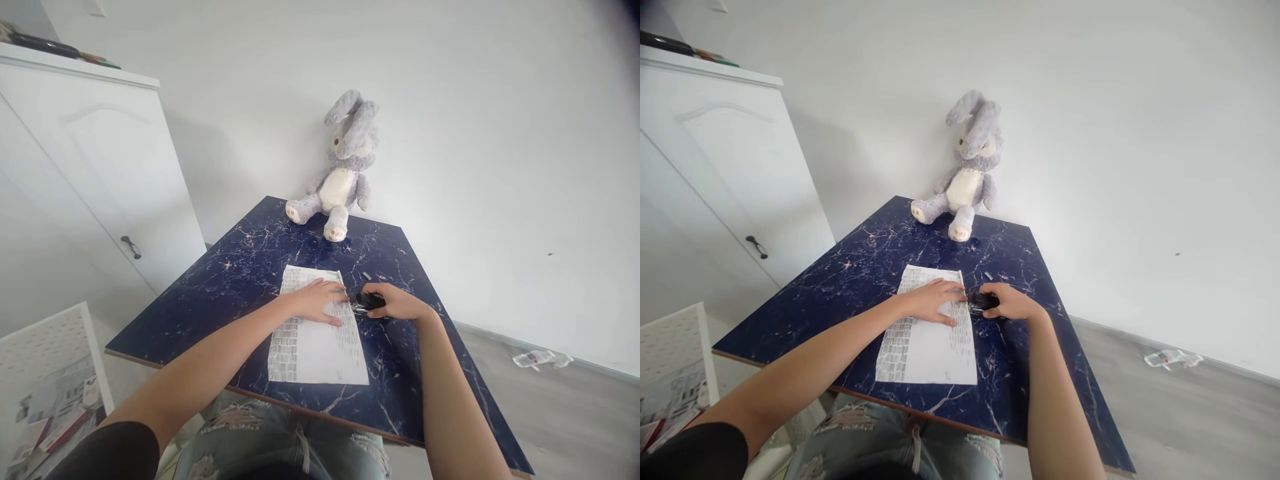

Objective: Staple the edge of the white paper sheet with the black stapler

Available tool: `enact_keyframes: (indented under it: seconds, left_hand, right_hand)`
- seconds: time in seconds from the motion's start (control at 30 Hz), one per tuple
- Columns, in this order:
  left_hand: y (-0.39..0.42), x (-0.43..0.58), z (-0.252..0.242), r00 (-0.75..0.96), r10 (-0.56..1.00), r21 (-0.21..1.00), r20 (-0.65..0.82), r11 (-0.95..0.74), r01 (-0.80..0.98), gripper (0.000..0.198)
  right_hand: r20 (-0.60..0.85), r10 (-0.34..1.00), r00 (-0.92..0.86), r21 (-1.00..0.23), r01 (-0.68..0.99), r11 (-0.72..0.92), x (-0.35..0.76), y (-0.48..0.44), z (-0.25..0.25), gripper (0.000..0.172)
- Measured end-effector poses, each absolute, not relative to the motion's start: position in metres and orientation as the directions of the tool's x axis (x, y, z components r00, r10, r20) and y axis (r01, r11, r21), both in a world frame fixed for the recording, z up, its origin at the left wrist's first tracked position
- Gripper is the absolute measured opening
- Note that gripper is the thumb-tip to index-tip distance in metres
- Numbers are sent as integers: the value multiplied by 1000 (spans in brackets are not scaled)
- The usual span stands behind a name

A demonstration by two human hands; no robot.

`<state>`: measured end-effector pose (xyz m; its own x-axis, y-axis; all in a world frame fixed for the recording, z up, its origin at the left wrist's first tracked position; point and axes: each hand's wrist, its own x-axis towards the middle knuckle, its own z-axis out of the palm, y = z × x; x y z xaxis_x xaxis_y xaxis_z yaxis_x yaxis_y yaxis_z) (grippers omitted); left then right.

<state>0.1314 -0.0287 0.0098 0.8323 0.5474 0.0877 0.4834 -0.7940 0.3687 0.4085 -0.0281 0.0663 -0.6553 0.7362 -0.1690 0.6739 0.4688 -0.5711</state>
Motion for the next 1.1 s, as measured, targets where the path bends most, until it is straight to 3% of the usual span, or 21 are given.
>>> enact_keyframes:
  seconds: [0.4, 0.67, 1.1]
  left_hand:
    - [-31, 138, 1, 819, 560, 452, 126, -767, 455, 75]
    - [-35, 142, 2, 834, 550, 416, 46, -769, 485, 81]
    - [-34, 142, -3, 829, 555, 388, 63, -779, 493, 89]
  right_hand:
    - [-262, 675, -690, -544, 683, 487, 399, -35, 73, 26]
    - [-296, 661, -690, -540, 692, 480, 397, -38, 74, 26]
    - [-235, 612, -755, -575, 616, 539, 376, -42, 75, 34]
